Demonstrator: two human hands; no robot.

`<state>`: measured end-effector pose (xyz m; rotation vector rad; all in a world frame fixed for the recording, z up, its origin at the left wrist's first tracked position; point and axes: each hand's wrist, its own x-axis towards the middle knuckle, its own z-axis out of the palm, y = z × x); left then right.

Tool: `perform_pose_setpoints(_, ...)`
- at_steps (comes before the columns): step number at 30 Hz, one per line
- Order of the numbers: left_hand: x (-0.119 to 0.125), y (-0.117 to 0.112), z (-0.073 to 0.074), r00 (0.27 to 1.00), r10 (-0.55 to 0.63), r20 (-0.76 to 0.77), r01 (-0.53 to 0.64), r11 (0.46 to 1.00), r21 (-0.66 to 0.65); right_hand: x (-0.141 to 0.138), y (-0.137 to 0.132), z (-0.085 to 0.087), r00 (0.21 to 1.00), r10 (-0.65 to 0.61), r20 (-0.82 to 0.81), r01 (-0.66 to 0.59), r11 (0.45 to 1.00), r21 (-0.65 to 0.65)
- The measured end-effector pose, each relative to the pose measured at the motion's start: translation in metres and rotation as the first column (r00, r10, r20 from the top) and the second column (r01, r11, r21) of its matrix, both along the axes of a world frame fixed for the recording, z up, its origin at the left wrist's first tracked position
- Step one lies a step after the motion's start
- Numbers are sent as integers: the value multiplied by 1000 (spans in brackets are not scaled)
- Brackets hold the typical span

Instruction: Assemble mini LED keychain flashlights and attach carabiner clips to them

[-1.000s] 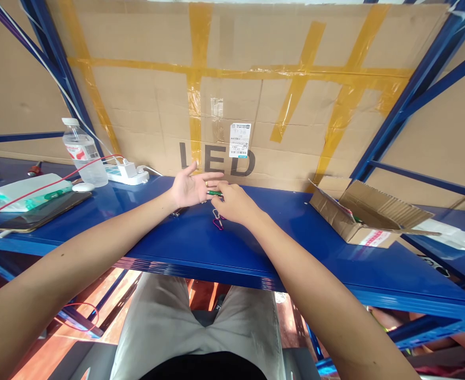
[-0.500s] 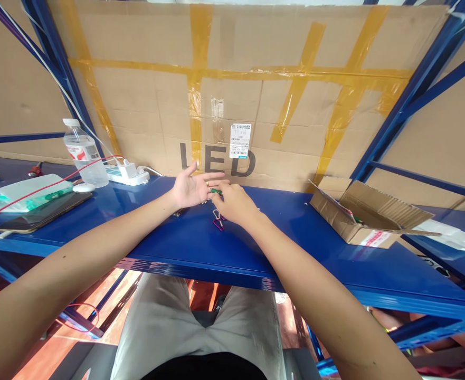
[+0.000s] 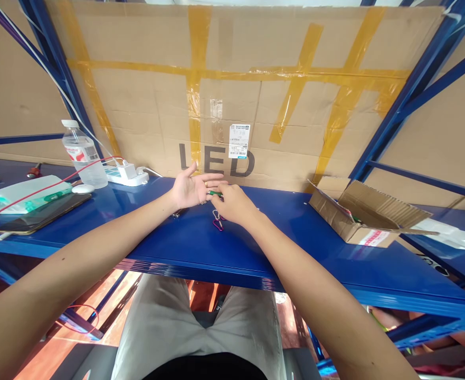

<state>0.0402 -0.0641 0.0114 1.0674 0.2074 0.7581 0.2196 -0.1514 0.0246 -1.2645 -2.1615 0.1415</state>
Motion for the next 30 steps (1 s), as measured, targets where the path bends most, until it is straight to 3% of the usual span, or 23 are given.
perform_pose_setpoints(5, 0, -2, 0, 999, 22, -24, -22, 1000, 2, 1, 0, 2, 999, -38, 26, 39, 998, -43)
perform_pose_setpoints(12, 2, -6, 3, 996, 56, -71, -54, 998, 43, 4, 2, 1, 991, 84, -103, -94, 991, -96)
perform_pose_setpoints(16, 4, -7, 2, 964, 193, -184, -160, 971, 180, 10, 12, -2, 990, -19, -137, -5, 985, -171)
perform_pose_setpoints(19, 8, -11, 0, 838, 433, -333, -243, 842, 481, 15, 19, -4, 987, -84, -140, 55, 978, -200)
perform_pose_setpoints(21, 9, -14, 0, 739, 566, -365, -205, 706, 679, 17, 23, -6, 989, -69, -133, 37, 971, -236)
perform_pose_setpoints(23, 8, -17, 1, 687, 642, -342, -129, 570, 812, 20, 28, -9, 989, -66, -135, 30, 967, -254)
perform_pose_setpoints(27, -3, -14, 10, 603, 762, -238, -22, 313, 949, 27, 38, -14, 971, -109, -213, 58, 970, -234)
perform_pose_setpoints(30, -13, -8, 14, 536, 817, -214, 31, 234, 972, 29, 44, -13, 950, -127, -285, 56, 968, -244)
